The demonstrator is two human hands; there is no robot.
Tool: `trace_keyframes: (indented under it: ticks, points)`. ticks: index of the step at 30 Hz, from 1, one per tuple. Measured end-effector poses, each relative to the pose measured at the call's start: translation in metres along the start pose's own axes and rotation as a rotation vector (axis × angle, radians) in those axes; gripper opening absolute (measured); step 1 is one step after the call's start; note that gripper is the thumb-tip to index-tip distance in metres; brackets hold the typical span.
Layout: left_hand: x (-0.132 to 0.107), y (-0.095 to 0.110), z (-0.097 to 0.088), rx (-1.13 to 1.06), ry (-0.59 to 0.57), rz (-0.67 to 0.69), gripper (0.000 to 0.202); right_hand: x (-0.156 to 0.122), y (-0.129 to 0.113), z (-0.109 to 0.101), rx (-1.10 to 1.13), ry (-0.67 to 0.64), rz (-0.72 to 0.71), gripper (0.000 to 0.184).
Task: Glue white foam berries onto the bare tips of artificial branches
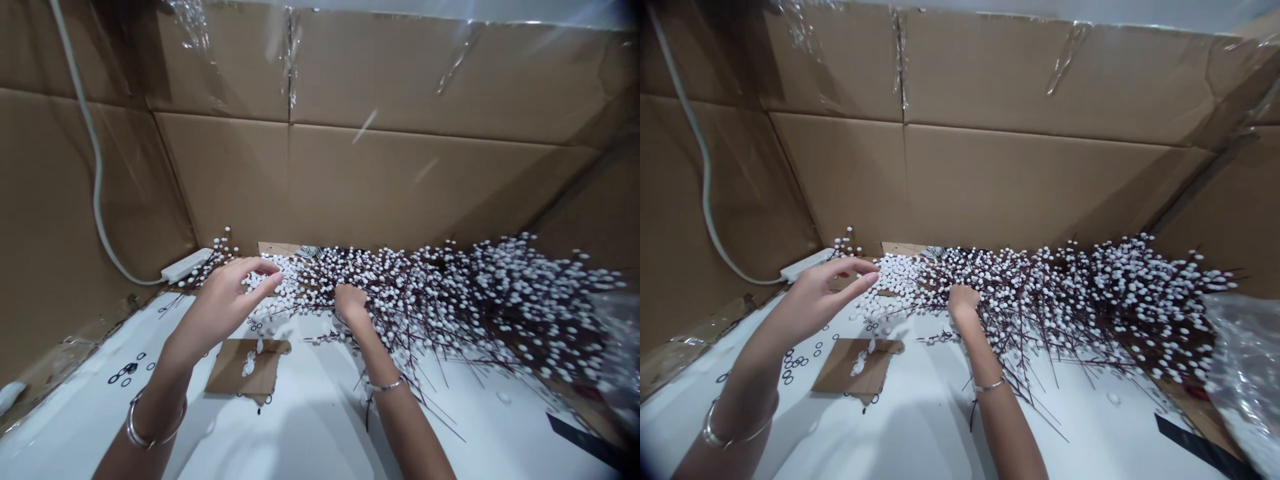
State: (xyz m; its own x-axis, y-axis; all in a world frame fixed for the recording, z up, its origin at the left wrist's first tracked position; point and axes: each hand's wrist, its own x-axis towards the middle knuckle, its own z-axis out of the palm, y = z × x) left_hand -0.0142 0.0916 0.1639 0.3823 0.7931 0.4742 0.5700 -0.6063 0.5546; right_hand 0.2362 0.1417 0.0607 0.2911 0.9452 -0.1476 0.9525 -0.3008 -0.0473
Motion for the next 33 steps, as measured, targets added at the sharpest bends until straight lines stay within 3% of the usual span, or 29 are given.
trace_keyframes:
  ticks: [7,12,15,18,21,23,28,33]
  points:
    - [0.001,0.000,-0.002,0.006,-0.034,-0.021,0.025,-0.007,0.006,-0.013,0.130,0.119,-0.034,0.025]
    - [0.008,-0.012,0.006,0.018,-0.061,-0.025,0.028,-0.019,0.010,-0.031,0.348,0.175,-0.184,0.026]
    - [0.014,-0.017,0.019,-0.044,-0.134,-0.027,0.029,-0.026,0.000,-0.036,0.794,0.147,-0.346,0.029]
    - [0.020,-0.021,0.035,-0.160,-0.218,0.010,0.034,-0.034,-0.014,-0.037,1.327,0.008,-0.521,0.034]
    - [0.024,-0.023,0.047,-0.279,-0.219,0.000,0.038,-0.042,-0.025,-0.037,1.496,-0.087,-0.606,0.034]
    - [0.025,-0.024,0.050,-0.366,-0.199,-0.028,0.035,-0.045,-0.029,-0.036,1.554,-0.079,-0.603,0.032]
    - [0.026,-0.025,0.055,-0.574,-0.282,-0.043,0.023,-0.051,-0.039,-0.034,1.697,-0.060,-0.513,0.033]
    - [0.027,-0.027,0.057,-0.644,-0.188,-0.071,0.021,-0.055,-0.045,-0.032,1.710,-0.073,-0.500,0.036]
